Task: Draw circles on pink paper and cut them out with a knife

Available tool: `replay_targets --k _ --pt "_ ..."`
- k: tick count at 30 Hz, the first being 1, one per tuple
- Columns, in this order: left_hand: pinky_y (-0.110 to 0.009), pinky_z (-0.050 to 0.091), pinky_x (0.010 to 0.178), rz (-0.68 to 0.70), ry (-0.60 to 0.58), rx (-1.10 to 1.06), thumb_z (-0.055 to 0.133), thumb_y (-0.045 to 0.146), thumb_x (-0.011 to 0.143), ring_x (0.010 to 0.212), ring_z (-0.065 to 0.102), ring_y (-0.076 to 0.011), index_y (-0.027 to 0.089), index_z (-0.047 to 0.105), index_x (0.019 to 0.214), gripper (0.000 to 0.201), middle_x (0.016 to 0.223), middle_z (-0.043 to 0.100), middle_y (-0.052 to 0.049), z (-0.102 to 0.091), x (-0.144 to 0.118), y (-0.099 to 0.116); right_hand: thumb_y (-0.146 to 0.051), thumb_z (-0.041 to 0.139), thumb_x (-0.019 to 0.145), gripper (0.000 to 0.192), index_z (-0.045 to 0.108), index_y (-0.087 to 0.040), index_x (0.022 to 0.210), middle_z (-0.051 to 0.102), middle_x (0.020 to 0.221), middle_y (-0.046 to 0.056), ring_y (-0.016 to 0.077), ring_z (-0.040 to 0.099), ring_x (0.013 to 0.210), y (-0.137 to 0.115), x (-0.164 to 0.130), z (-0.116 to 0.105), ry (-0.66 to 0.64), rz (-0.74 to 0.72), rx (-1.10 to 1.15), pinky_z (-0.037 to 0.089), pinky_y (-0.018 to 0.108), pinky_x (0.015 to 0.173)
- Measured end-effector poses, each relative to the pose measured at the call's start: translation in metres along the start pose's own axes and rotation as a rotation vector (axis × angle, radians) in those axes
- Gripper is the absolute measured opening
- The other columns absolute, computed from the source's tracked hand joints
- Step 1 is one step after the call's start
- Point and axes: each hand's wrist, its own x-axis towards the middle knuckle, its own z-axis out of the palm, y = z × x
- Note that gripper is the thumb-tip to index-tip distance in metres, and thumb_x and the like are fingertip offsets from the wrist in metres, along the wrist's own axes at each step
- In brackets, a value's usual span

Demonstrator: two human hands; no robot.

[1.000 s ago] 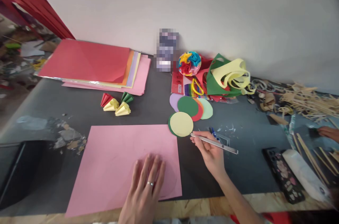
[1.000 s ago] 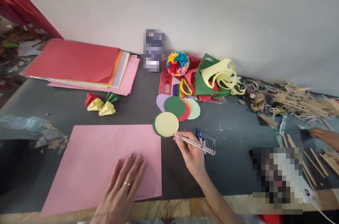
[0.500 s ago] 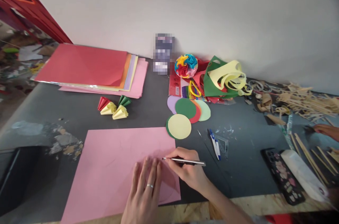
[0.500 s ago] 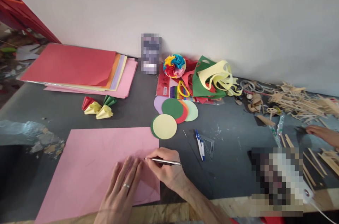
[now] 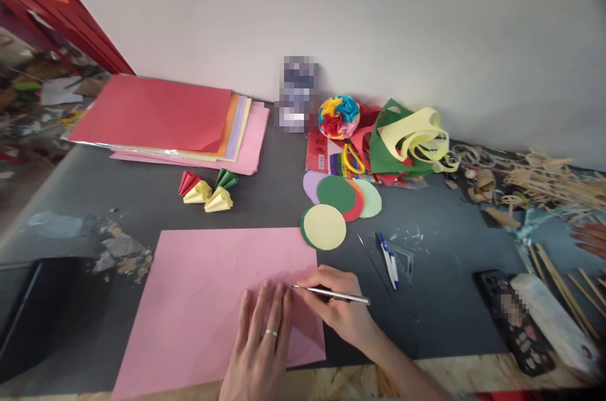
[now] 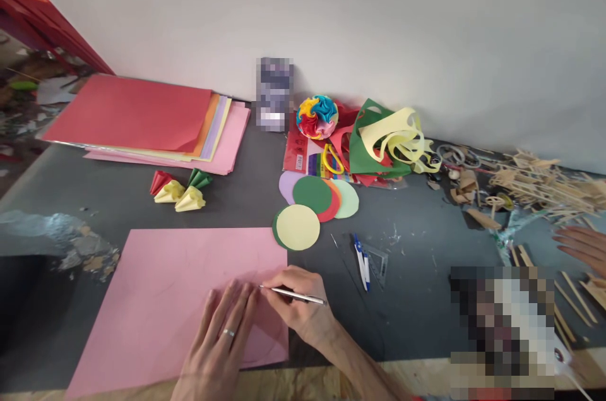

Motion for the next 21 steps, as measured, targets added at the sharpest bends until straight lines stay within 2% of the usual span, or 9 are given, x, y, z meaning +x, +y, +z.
replay_targets --k 6,10,16,21 --pt "-0.056 0.027 0.132 0.007 -0.016 0.026 0.045 0.004 0.082 0.143 0.054 -0.0343 0.009 0.066 0.133 0.056 0.142 0.068 -0.012 0.000 0.000 -0.001 -0.025 0.065 0.094 0.012 0.076 -0.029 0.093 0.075 0.073 0.000 0.0153 0.071 0.063 0.001 0.000 -0.001 -0.021 -0.102 -0.003 0.058 0.024 0.056" --pt "-0.055 0.028 0.132 0.018 -0.019 0.064 0.045 0.009 0.084 0.141 0.055 -0.0344 0.009 0.067 0.132 0.053 0.142 0.068 -0.012 -0.001 0.001 0.000 -0.026 0.066 0.094 0.011 0.076 -0.030 0.095 0.075 0.074 -0.001 0.0156 0.071 0.066 -0.001 0.000 -0.004 -0.007 -0.092 -0.027 0.059 0.026 0.058" --pt "-0.053 0.027 0.132 0.009 -0.018 0.059 0.044 0.005 0.082 0.139 0.057 -0.0329 0.010 0.066 0.134 0.056 0.141 0.069 -0.011 -0.001 0.000 -0.001 -0.014 0.059 0.093 0.027 0.075 -0.033 0.104 0.077 0.075 -0.001 0.0107 0.073 0.063 0.000 0.003 -0.013 -0.065 -0.207 -0.008 0.058 0.019 0.055" --pt "-0.054 0.025 0.133 0.002 -0.028 0.061 0.044 0.003 0.080 0.140 0.057 -0.0324 0.010 0.064 0.136 0.059 0.142 0.068 -0.010 -0.001 0.000 -0.001 -0.016 0.058 0.095 0.023 0.074 -0.031 0.103 0.076 0.075 0.001 0.0105 0.074 0.063 -0.001 0.000 -0.015 -0.034 -0.192 -0.007 0.058 0.017 0.054"
